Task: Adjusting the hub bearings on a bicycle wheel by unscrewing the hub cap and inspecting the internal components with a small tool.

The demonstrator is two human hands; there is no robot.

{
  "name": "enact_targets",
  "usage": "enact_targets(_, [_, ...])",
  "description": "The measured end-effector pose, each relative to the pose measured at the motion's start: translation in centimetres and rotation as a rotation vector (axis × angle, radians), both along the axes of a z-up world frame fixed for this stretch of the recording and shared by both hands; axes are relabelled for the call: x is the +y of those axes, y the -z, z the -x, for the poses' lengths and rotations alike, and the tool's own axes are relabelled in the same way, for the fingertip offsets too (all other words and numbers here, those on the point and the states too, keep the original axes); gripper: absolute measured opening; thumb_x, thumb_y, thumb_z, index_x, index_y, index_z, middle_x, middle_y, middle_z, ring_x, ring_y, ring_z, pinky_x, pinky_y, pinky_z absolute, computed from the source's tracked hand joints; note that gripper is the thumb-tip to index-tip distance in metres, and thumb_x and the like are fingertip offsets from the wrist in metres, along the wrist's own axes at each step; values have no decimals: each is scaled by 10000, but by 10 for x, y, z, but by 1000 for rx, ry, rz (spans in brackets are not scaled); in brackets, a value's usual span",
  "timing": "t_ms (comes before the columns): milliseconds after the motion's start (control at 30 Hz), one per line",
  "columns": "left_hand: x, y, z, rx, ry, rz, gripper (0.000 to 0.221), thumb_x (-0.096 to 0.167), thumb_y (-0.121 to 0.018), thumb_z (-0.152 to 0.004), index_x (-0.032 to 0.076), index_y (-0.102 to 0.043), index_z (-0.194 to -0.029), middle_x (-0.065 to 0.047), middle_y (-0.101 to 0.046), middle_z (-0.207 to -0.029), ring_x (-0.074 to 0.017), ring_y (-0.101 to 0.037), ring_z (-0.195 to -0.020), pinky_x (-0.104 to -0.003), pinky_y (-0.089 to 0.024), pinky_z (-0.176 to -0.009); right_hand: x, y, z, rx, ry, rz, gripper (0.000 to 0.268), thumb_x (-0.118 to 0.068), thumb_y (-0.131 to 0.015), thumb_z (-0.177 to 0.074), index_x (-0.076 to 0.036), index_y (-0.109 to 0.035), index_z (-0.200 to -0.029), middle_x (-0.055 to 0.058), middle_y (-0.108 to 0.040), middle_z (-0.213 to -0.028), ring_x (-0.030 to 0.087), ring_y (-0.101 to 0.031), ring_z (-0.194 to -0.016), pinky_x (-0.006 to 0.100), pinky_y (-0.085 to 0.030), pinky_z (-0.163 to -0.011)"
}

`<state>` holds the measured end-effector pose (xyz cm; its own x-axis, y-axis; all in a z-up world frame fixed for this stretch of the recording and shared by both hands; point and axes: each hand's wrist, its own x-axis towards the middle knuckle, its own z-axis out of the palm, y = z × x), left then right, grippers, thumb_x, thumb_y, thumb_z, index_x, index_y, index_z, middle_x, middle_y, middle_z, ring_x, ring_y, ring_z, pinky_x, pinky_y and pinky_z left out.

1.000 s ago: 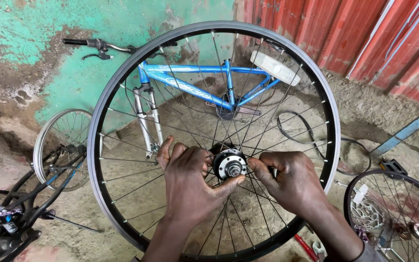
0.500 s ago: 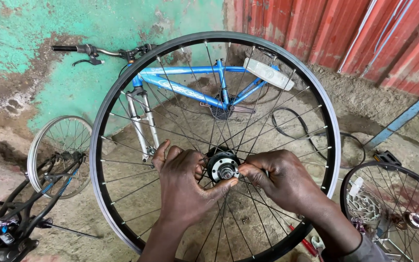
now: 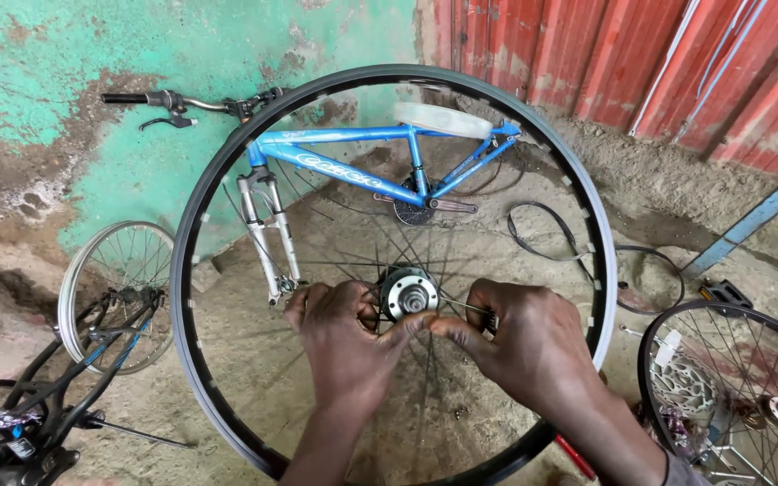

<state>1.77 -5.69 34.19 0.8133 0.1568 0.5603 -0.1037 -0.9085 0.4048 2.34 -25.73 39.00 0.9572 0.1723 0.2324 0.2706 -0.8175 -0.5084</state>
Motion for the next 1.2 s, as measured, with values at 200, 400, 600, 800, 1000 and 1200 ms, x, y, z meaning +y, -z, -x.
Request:
enact_targets(200, [-13,-9,-9,287,-389,570,837,559,-971,-583,97,-707,-1230,-53,-718,-1150,-240,-520,-1152,-423,-469,-857,14,13,-3,144,47,244,675,-657,-855,-738,-295,-556,-1224,74,-775,-794,356,-764,-766,496,-568,-688])
enact_targets(400, [-11,-11,0,136,38,1326,485,610,-736,-762,129,-695,-808,3,-553,-631,-167,-567,-722,-596,-309,-1193,13,12,-8,93,94,191,211,-498,-687,-912,-310,-740,-990,-15,-794,-894,292,-765,-738,490,-565,-641])
enact_targets(600, [-9,-20,6,205,193,1450,368,383,-780,-809,39,-831,-928,-117,-784,-770,-198,-677,-557,-308,-370,-596,-3,25,-16,-267,65,186,248,-464,-691,-942,-235,-659,-854,-28,-706,-720,239,-668,-541,422,-454,-449])
enact_targets(800, [-31,-34,17,353,338,1513,272,169,-794,-776,70,-775,-1028,-182,-859,-1111,-141,-597,-516,-247,-358,-466,-15,7,-23,-276,106,118,185,-409,-714,-926,-234,-660,-897,-45,-728,-837,276,-693,-687,474,-462,-534])
enact_targets(1000, [-41,-30,13,360,107,1653,148,182,-795,-862,67,-712,-907,-152,-856,-1002,-137,-502,-472,-276,-335,-447,-10,-11,-7,-55,50,228,572,-369,-779,-872,-150,-524,-1334,96,-778,-802,308,-770,-685,487,-623,-597])
enact_targets(1200, [-47,-29,8,218,208,1749,301,278,-751,-824,58,-690,-1020,-247,-833,-1130,-185,-555,-551,-322,-312,-542,3,-41,18,180,22,-138,249,-376,-381,-1049,-187,-521,-1131,104,-628,-1124,436,-703,-846,587,-494,-745])
